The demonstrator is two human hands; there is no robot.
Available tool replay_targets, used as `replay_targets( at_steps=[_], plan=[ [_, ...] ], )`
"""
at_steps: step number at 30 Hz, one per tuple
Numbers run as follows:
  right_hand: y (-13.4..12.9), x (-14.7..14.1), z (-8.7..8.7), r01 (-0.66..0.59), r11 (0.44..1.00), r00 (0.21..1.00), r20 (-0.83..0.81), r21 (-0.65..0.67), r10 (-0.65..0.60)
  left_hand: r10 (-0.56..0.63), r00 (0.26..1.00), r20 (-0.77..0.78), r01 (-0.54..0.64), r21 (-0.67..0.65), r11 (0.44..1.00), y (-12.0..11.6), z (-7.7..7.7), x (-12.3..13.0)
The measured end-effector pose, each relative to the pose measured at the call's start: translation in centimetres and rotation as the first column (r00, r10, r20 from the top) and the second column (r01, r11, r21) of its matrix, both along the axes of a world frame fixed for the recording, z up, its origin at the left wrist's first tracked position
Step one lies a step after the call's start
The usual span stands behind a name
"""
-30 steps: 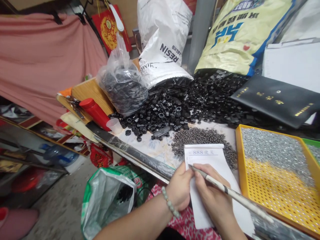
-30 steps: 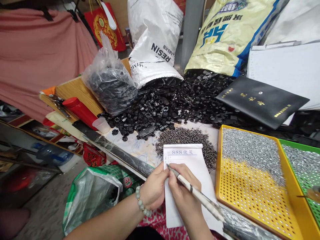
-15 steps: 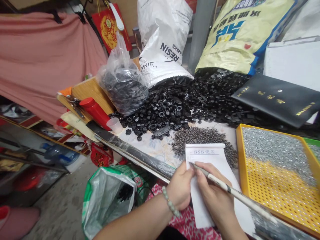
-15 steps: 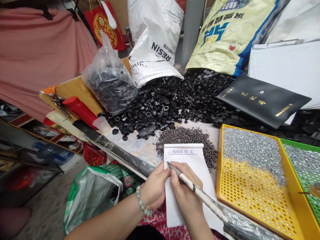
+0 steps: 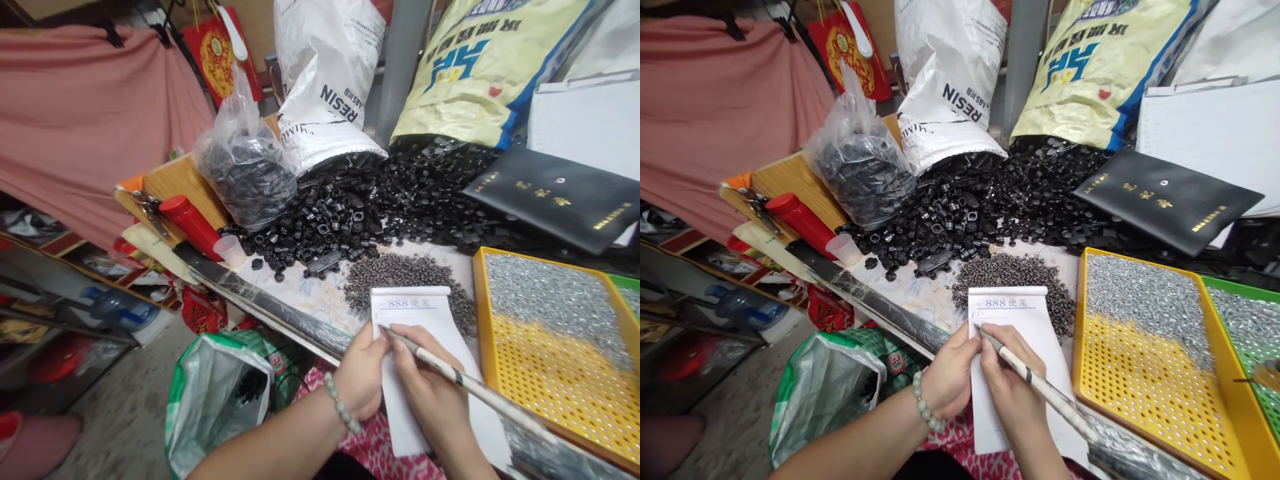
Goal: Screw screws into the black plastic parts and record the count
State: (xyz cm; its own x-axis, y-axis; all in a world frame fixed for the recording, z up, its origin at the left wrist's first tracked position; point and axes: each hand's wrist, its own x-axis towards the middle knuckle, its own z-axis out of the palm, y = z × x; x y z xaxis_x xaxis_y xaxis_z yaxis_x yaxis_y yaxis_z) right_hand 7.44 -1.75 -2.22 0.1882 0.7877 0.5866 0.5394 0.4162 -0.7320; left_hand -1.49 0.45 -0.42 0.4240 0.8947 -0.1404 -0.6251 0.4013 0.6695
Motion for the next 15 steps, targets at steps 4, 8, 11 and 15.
replay_targets(
  at_steps=[4,8,11,15],
  plan=[
    [-0.02,-0.05,-0.11,0.024,1.000,1.000,-0.005,-0.004,-0.024,-0.009,1.000,-0.002,0.009,-0.007,1.000,0.06,-0.09,0.01],
    [0.07,-0.10,-0.01,0.039,0.999,0.999,0.002,-0.013,-0.039,-0.006,1.000,0.002,0.006,-0.005,1.000,0.09,-0.15,-0.05],
    [0.02,-0.01,0.30,0.044,0.999,0.999,0.005,-0.009,-0.044,0.002,1.000,0.002,-0.002,-0.024,1.000,0.07,-0.13,-0.07],
    [-0.48,0.22,0.72,0.180,0.984,0.980,-0.083,0.000,-0.180,-0.010,1.000,0.023,0.012,-0.075,0.997,0.10,-0.10,0.03]
  ],
)
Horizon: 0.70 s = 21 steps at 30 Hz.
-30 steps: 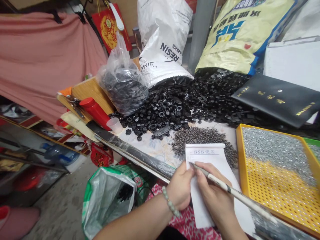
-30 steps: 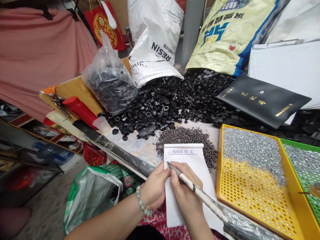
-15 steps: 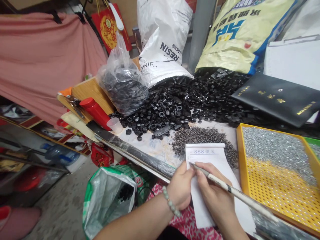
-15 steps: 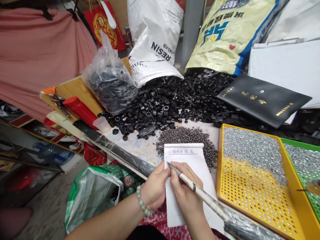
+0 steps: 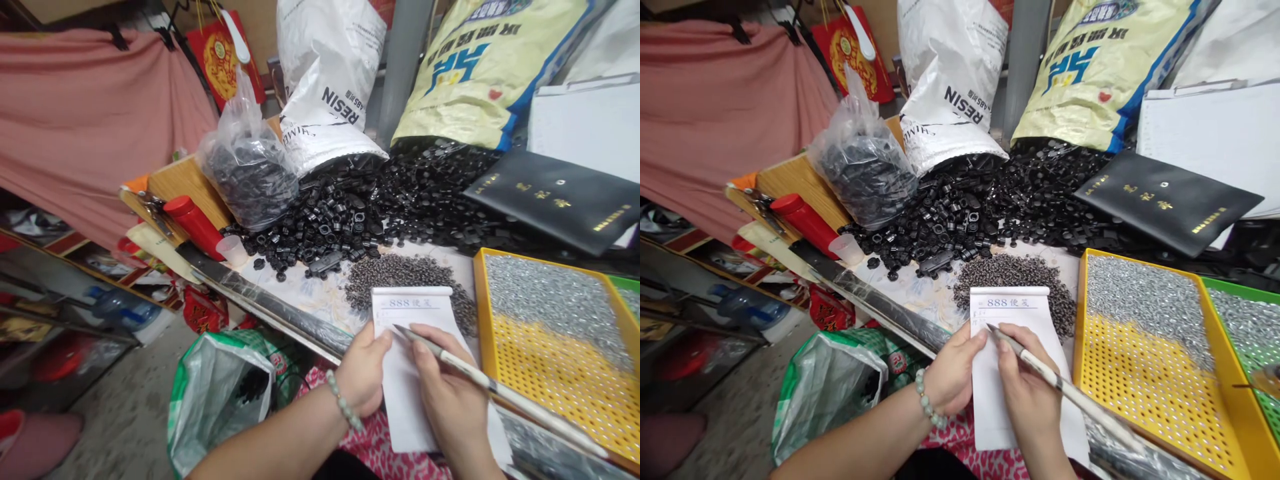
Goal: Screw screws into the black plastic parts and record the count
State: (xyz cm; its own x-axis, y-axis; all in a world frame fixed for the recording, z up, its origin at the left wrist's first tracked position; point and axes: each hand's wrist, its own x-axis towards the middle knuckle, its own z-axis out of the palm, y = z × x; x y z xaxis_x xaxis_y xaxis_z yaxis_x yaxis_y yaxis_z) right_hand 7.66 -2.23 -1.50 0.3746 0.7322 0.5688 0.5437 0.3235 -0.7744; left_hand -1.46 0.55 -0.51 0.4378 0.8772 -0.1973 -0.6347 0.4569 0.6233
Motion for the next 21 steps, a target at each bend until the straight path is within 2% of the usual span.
replay_targets(
  at_steps=[3,9,13,15,17,19,21],
  plan=[
    [-0.4,0.1,-0.1,0.035,0.999,0.999,-0.006,-0.004,-0.035,-0.001,1.000,-0.005,0.001,-0.013,1.000,0.0,0.2,0.1],
    [-0.4,-0.2,-0.9,-0.141,0.990,0.989,0.049,-0.025,0.142,-0.028,0.999,-0.021,0.028,0.019,0.999,-0.1,0.4,0.2],
    [-0.4,-0.6,-0.7,-0.178,0.984,0.980,0.085,-0.030,0.180,-0.027,0.998,-0.049,0.028,0.027,0.999,0.0,0.3,0.2],
    [-0.5,-0.4,-0.4,-0.135,0.990,0.983,0.116,-0.053,0.140,-0.024,0.998,-0.049,0.025,0.015,1.000,0.1,0.3,0.1],
    [-0.6,0.3,-0.2,-0.016,0.998,0.980,0.198,-0.065,0.029,-0.021,0.999,-0.044,0.020,-0.021,1.000,0.0,0.2,0.0],
    [-0.7,1.2,0.0,0.144,0.989,0.932,0.340,-0.033,-0.124,-0.028,0.999,-0.046,0.025,-0.050,0.998,0.0,0.0,-0.1],
    [-0.7,2.1,0.0,0.257,0.967,0.854,0.468,0.000,-0.227,-0.036,0.998,-0.054,0.033,-0.055,0.998,-0.1,-0.1,-0.1]
  ],
)
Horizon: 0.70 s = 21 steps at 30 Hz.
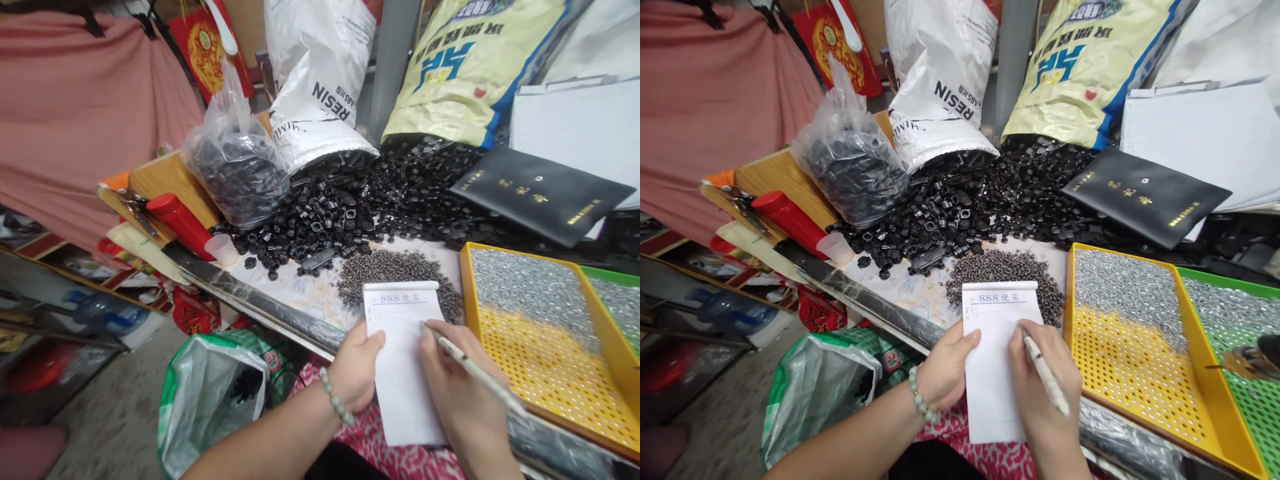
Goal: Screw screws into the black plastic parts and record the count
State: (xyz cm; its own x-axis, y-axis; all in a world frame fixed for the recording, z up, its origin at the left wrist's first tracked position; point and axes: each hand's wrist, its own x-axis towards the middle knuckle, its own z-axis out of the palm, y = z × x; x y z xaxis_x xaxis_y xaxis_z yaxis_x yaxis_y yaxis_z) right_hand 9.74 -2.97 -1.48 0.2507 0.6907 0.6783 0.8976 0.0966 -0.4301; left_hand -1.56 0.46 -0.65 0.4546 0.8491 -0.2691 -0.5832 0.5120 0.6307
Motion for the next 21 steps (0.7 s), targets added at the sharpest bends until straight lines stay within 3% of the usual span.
replay_targets(
  at_steps=[2,5,8,13,16,21],
  plan=[
    [-0.1,0.5,0.1,0.054,0.998,0.996,0.068,-0.033,-0.052,0.003,1.000,0.001,-0.003,0.012,1.000,-0.1,-0.1,0.1],
    [-0.2,0.6,0.5,0.079,0.997,0.996,0.033,-0.020,-0.079,0.017,1.000,0.011,-0.017,0.020,1.000,-0.1,-0.2,0.1],
    [-0.4,0.1,0.9,-0.017,1.000,0.991,-0.136,-0.013,0.015,0.014,1.000,0.007,-0.014,0.025,1.000,-0.1,-0.1,0.1],
    [-0.9,-1.5,0.6,-0.222,0.974,0.902,-0.388,-0.040,0.190,-0.013,1.000,-0.024,0.014,0.056,0.998,0.0,0.2,0.0],
    [-0.8,-2.4,0.3,-0.287,0.958,0.871,-0.414,0.009,0.265,-0.007,1.000,-0.003,0.007,0.073,0.997,0.0,0.3,0.0],
    [-0.4,-2.7,0.2,-0.291,0.956,0.874,-0.396,0.034,0.280,-0.003,1.000,0.010,0.002,0.087,0.996,0.0,0.2,0.1]
  ],
)
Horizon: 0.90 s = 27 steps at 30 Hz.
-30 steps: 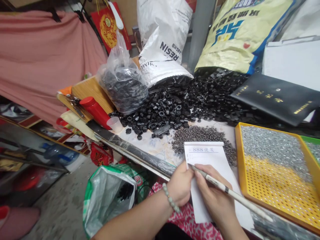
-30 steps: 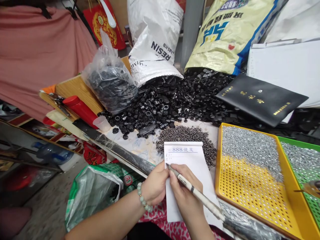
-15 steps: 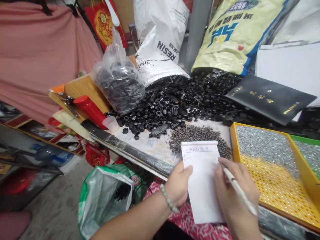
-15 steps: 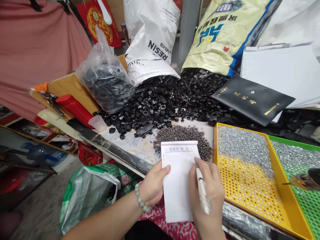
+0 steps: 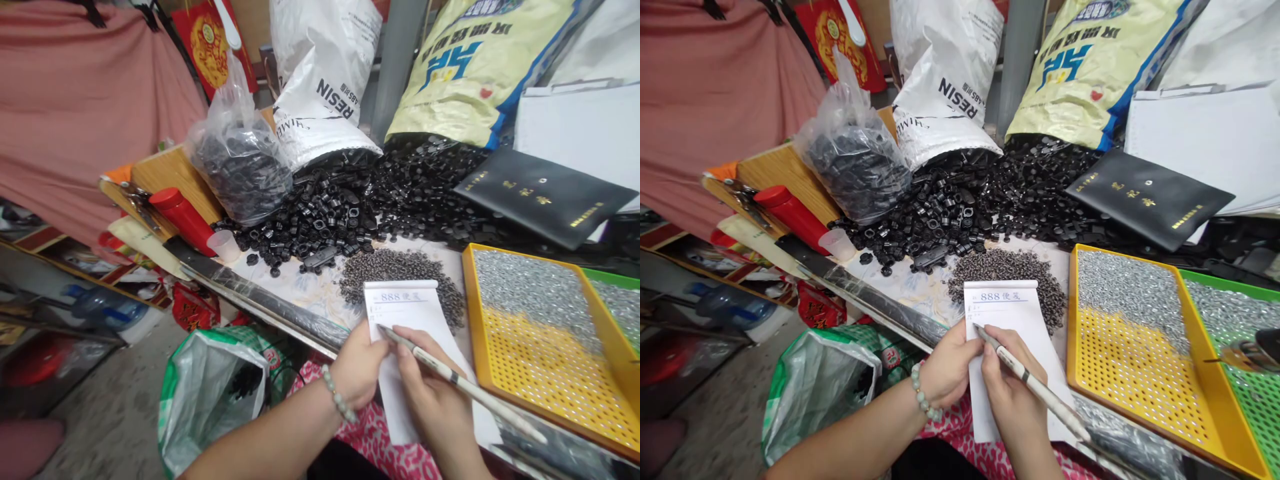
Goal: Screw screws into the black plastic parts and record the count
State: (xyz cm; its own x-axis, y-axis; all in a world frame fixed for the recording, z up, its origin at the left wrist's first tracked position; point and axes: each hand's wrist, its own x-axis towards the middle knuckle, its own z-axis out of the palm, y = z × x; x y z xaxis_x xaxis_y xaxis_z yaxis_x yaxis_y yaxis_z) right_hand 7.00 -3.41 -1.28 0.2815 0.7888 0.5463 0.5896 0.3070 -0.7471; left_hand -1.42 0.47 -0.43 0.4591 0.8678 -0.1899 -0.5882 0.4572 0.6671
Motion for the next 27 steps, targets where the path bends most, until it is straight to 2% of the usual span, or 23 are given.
replay_targets(
  at_steps=[2,4,6,8,13,19,27],
  plan=[
    [-0.1,0.2,0.1,0.006,1.000,1.000,0.025,-0.002,-0.006,0.002,1.000,-0.013,-0.002,-0.004,1.000,0.0,0.0,0.0],
    [-0.3,0.4,0.1,0.068,0.998,0.997,0.038,-0.010,-0.067,0.000,0.999,-0.035,0.000,-0.003,1.000,-0.1,0.1,-0.1],
    [-0.5,0.7,0.2,0.148,0.989,0.989,0.012,-0.026,-0.148,-0.017,0.998,-0.059,0.017,-0.009,1.000,-0.1,0.1,-0.1],
    [-0.5,0.9,0.2,0.176,0.983,0.984,-0.026,-0.049,-0.178,-0.032,0.996,-0.078,0.031,-0.020,0.999,-0.1,0.2,-0.1],
    [0.1,0.5,-0.2,0.066,0.998,0.996,-0.056,-0.012,-0.067,-0.019,0.999,-0.045,0.019,0.012,1.000,-0.2,-0.1,0.0],
    [0.3,0.0,-0.8,0.048,0.998,0.993,-0.107,0.029,-0.044,-0.009,0.999,-0.047,0.009,-0.005,1.000,0.0,-0.1,0.0],
    [0.2,-0.1,-0.7,0.013,0.999,0.992,-0.126,0.032,-0.009,-0.009,1.000,-0.022,0.009,-0.022,1.000,0.0,-0.1,0.1]
  ],
)
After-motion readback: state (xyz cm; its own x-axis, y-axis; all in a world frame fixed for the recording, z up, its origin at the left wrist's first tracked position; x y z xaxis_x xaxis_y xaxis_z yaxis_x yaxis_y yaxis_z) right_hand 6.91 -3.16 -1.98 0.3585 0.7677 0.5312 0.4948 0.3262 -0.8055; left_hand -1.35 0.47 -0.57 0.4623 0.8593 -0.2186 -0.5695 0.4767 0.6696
